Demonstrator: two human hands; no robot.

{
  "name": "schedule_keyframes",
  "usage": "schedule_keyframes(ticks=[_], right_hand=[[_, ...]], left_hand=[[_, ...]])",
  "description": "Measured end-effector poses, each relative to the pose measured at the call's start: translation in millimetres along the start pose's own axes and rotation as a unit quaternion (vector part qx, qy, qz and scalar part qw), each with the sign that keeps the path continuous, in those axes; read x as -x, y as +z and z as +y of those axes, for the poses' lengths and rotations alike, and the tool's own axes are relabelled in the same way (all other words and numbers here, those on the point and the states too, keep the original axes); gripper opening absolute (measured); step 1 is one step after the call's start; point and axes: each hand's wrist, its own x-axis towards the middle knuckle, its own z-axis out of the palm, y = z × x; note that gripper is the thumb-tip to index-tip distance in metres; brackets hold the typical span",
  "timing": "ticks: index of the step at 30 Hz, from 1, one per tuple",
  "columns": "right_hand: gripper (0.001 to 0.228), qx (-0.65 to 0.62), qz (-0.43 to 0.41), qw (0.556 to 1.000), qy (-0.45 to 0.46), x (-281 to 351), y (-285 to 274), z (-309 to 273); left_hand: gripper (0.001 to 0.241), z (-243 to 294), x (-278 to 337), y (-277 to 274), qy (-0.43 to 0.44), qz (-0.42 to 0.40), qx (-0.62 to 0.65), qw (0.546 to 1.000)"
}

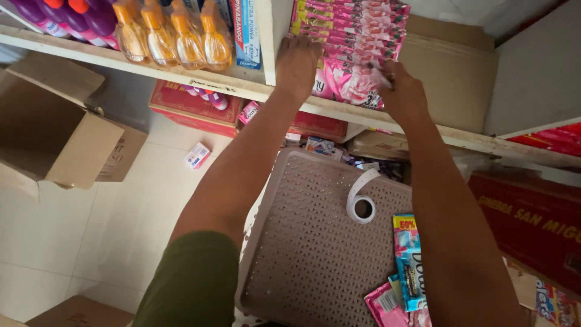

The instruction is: Organizing laundry detergent sachets and labeling them in a grocery store.

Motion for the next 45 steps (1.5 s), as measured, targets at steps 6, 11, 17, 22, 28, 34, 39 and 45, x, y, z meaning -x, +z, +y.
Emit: schedule_keyframes(ticks=[6,11,17,22,28,34,39,45], right_hand=[[0.033,-0.027,0.108,0.988,0.102,20.3,14.6,45.5],[0.032,-0.100,0.027,0.993,0.050,38.3,2.9,46.4],[0.027,-0.106,0.075,0.986,0.105,118.7,-82.0,-26.9],[0.022,-0.083,0.057,0.983,0.152,248.0,-128.8,-58.1],[0.025,0.023,0.124,0.965,0.232,388.8,-132.7,-95.7],[0.041,0.194,0.126,0.941,0.248,424.0,-113.8,-114.2],[0.069,0.230,0.101,0.933,0.257,427.6,-97.5,-106.2],[0.048,0.129,0.151,0.945,0.261,432.9,-85.0,-98.1]], left_hand=[[0.026,27.2,46.2,-12.5,-0.083,0.006,0.118,0.989],[0.016,29.3,71.8,-4.4,-0.101,-0.048,0.057,0.992],[0.021,46.4,101.3,-104.1,-0.122,-0.063,0.204,0.969],[0.028,51.3,171.4,-189.4,-0.113,-0.055,0.310,0.943],[0.048,73.0,256.7,-231.3,-0.231,-0.093,0.314,0.916],[0.060,86.1,291.3,-239.2,-0.276,-0.118,0.342,0.891],[0.057,86.1,296.4,-240.8,-0.225,-0.107,0.274,0.929],[0.059,96.7,293.1,-255.1,-0.310,-0.188,0.224,0.905]])
